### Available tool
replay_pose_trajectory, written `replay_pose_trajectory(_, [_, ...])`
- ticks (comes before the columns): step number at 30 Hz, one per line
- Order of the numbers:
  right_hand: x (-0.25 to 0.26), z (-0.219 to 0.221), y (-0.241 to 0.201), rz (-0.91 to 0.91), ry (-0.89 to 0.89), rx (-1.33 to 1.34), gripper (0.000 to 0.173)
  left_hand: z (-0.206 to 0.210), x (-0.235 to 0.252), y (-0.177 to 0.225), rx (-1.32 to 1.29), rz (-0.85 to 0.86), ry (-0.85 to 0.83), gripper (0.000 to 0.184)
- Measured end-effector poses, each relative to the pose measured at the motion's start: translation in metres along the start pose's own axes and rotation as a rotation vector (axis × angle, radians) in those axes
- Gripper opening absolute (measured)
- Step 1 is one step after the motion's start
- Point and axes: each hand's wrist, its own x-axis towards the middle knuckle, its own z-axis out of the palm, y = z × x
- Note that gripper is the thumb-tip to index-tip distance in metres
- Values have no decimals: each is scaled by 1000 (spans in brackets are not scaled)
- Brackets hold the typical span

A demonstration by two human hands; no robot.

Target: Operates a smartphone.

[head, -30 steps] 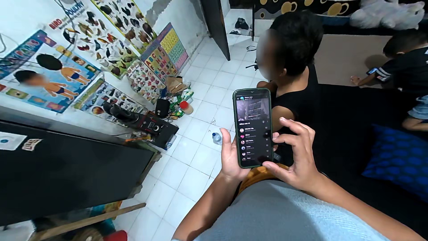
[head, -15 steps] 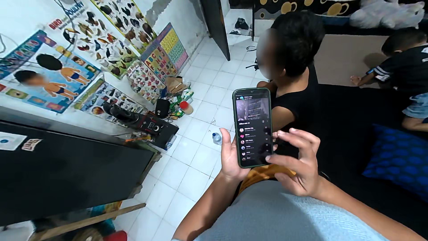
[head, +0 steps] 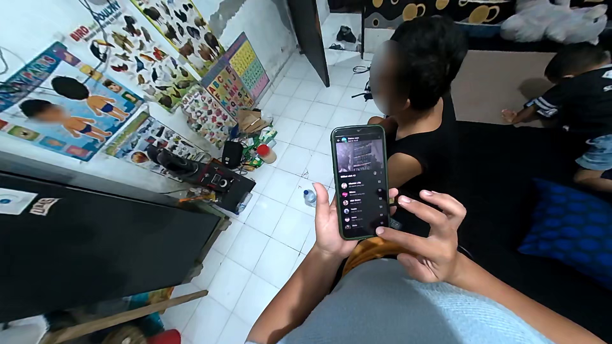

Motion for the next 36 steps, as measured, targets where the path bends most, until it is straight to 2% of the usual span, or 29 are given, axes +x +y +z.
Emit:
replay_pose_trajectory(9, [-1, -1, 1, -5, -13, -17, 46, 1, 0, 0, 6, -3, 58, 83])
replay_pose_trajectory(18, [0, 0, 2, 32, -18, 2, 47, 1, 2, 0, 45, 6, 100, 80])
replay_pose_trajectory(24, [-1, -2, 5, 71, 50, 30, 46, -4, 6, -1, 5, -32, -10, 79])
replay_pose_trajectory(27, [-5, -2, 5, 26, 5, -2, 45, -4, 7, -1, 15, -37, -15, 81])
replay_pose_trajectory(36, [-7, -6, 6, 27, 97, -29, 50, 0, 10, -4, -19, -82, -24, 83])
